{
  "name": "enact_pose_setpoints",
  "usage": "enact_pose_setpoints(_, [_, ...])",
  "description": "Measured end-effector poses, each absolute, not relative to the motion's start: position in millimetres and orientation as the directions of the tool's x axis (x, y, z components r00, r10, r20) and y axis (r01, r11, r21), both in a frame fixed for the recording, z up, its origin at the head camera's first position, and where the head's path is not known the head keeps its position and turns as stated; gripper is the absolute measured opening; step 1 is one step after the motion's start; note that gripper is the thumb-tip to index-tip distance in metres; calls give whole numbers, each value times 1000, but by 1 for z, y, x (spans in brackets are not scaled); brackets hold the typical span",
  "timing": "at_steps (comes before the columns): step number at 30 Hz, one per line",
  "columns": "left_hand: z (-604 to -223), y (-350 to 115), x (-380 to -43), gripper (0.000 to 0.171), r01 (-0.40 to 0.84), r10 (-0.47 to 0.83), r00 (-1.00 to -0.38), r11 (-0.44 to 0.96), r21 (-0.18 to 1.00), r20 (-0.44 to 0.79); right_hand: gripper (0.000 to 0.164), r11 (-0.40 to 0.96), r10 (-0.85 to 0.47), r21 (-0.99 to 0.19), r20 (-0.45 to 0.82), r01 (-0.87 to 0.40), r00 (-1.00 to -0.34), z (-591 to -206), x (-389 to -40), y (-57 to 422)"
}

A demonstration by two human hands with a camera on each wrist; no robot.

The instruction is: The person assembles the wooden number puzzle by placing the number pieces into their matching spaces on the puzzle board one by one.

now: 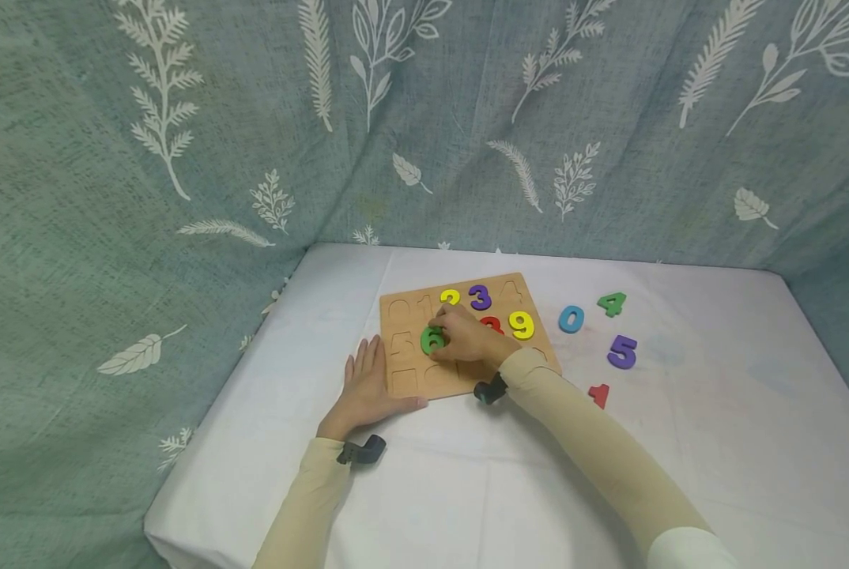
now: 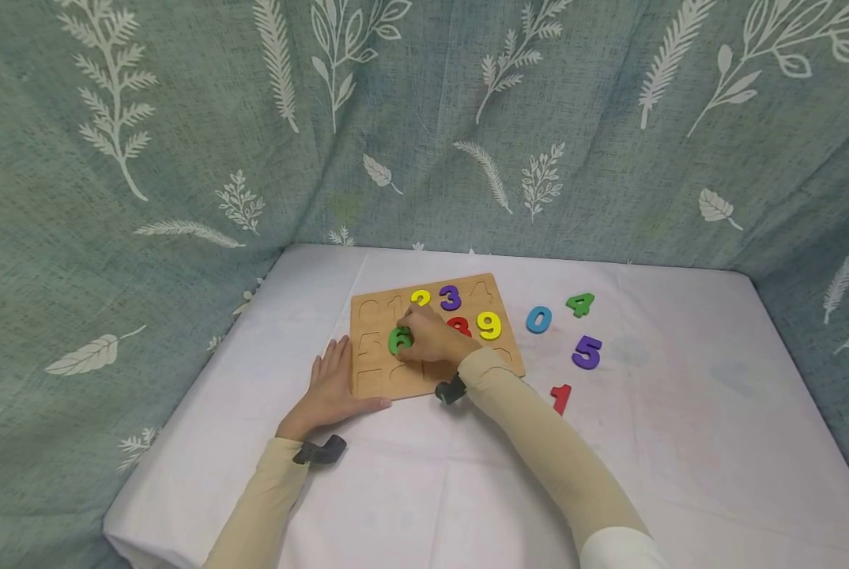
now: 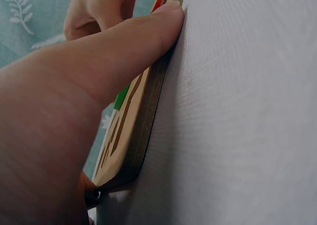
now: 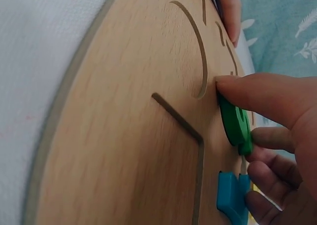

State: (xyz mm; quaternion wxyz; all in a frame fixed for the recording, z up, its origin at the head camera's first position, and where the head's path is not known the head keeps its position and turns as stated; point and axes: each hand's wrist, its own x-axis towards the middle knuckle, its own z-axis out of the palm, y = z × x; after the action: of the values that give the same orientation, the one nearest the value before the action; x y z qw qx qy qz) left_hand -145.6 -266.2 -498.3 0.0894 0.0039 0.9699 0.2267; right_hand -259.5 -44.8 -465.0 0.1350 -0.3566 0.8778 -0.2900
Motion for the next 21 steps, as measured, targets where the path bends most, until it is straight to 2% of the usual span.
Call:
enact_pose_setpoints(15, [-497, -265, -146, 149, -41, 42, -983, 899, 437, -178, 61, 568, -712, -605, -21, -558, -702, -465, -259, -44])
enact_pose_setpoints(21, [-497, -265, -146, 149, -44, 38, -983, 899, 436, -179, 61, 554, -713, -598, 20, -579, -701, -466, -260, -44])
